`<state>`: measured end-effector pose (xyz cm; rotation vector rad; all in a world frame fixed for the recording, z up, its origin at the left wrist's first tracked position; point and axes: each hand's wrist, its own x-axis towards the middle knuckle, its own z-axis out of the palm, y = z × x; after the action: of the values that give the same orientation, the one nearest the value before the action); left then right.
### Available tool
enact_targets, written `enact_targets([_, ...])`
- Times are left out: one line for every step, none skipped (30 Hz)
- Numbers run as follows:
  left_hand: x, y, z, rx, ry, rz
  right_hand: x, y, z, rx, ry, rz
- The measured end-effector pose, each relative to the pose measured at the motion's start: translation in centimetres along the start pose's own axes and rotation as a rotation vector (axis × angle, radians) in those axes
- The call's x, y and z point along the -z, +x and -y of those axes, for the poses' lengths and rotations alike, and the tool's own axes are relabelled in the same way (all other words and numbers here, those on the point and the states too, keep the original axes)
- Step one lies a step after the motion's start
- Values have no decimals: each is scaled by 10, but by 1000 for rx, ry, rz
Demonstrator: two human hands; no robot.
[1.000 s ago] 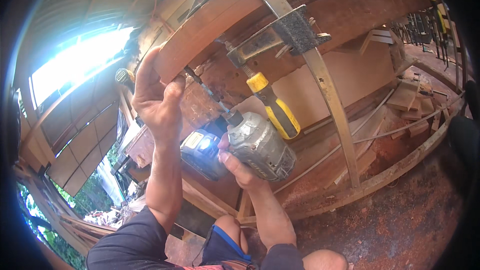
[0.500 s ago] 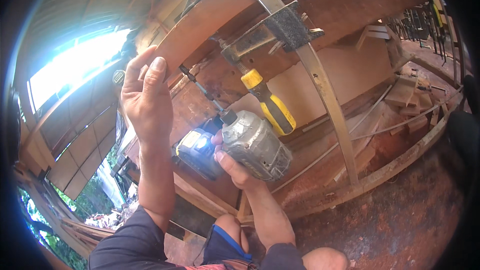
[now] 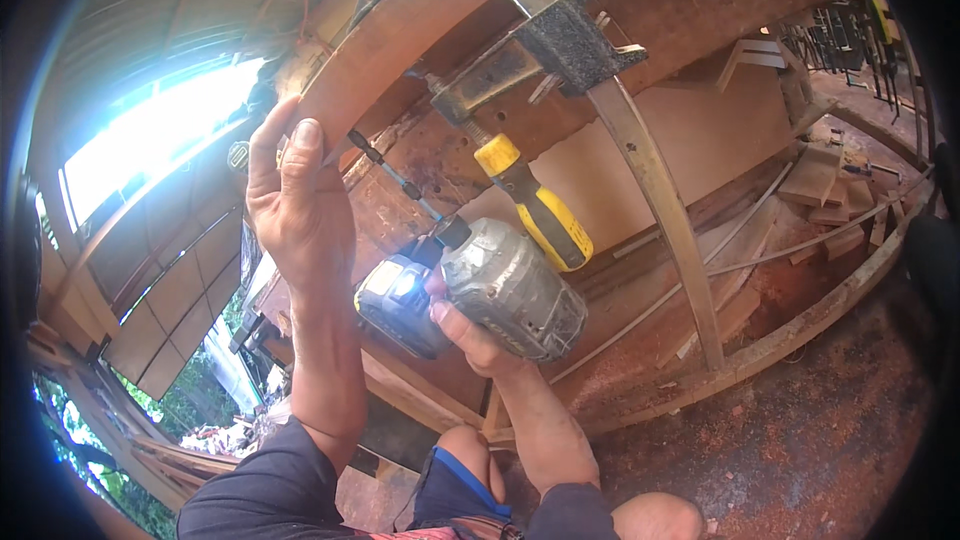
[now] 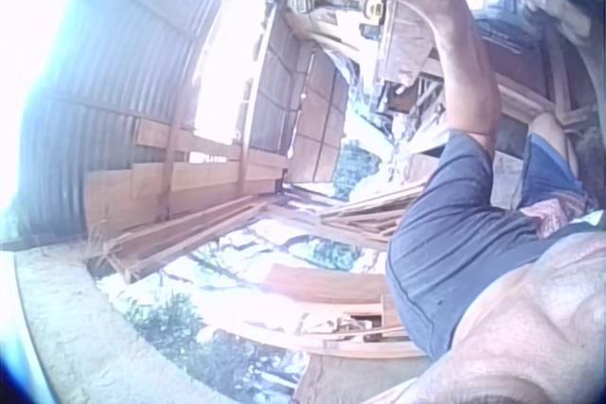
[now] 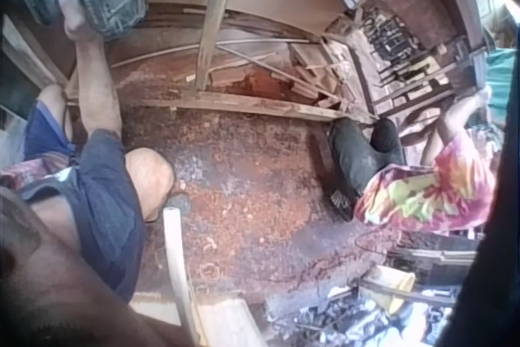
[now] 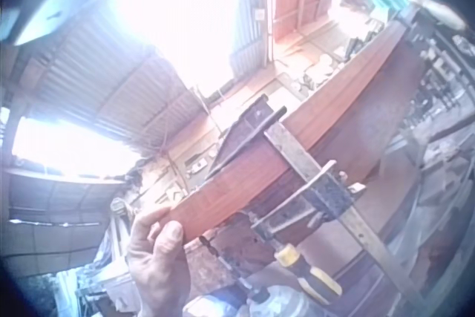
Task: The person clamps a wooden strip onto the edge of a wooden board, drills into it using a power drill, and drives a screw using an impact driver.
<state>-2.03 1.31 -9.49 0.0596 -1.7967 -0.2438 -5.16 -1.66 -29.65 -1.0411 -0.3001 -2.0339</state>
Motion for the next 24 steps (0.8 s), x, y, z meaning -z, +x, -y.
enact_targets([2, 0, 0, -2, 2, 9, -2, 1, 1, 29, 0, 14])
enact_targets([2, 0, 0, 0, 2, 9, -4, 1, 1, 58, 0, 28])
enact_targets([2, 0, 0, 9, -14, 17, -5, -1, 0, 57, 0, 26])
enact_targets([2, 0, 0, 19, -32, 25, -5, -4, -1, 58, -8, 8])
enact_targets([1, 0, 0, 21, -33, 25, -5, -6, -2, 60, -16, -10])
enact_targets([1, 0, 0, 22, -29, 23, -5, -5, 0, 60, -17, -13])
enact_targets([1, 0, 1, 20, -24, 22, -6, -3, 3, 54, -12, -9])
enact_targets([1, -1, 1, 21, -25, 24, -6, -2, 4, 49, -6, -6])
enact_targets([2, -1, 2, 6, -21, 19, -6, -2, 3, 51, -7, -8])
enact_targets([2, -1, 3, -8, -17, 12, -6, -3, 1, 44, -4, -17])
enact_targets([2, -1, 3, -6, -19, 14, -6, -3, -1, 38, -1, -26])
enact_targets([2, -1, 3, -2, -16, 14, -5, -3, -2, 39, -1, -28])
enact_targets([2, -2, 2, 2, -15, 13, -3, -2, -1, 50, -26, -17])
enact_targets([2, -2, 2, 3, -17, 14, -2, -2, -1, 61, -50, -5])
enact_targets([2, -3, 1, 8, -3, 32, -3, -3, 0, 61, -51, -6])
enact_targets([3, -4, 0, 13, 11, 51, -3, -3, -1, 51, -27, -2])
enact_targets([4, -4, 0, 15, 11, 50, -4, -4, 0, 42, -3, 3])
enact_targets([5, -4, 0, 25, 4, 67, -4, -5, 1, 41, -4, 2])
enact_targets([7, -4, -1, 36, -1, 83, -5, -6, 3, 11, 63, 9])
enact_targets([8, -4, -3, 37, -2, 82, -6, -8, 6, -18, 129, 17])
enact_targets([8, -4, -5, 44, -8, 93, -8, -9, 7, -19, 128, 16])
enact_targets([9, -3, -6, 48, -18, 105, -12, -8, 7, -5, 168, -10])
enact_targets([10, -3, -7, 46, -21, 104, -15, -8, 8, 10, 209, -36])
enact_targets([13, -3, -8, 52, 1, 146, -16, -8, 10, 12, 206, -35])
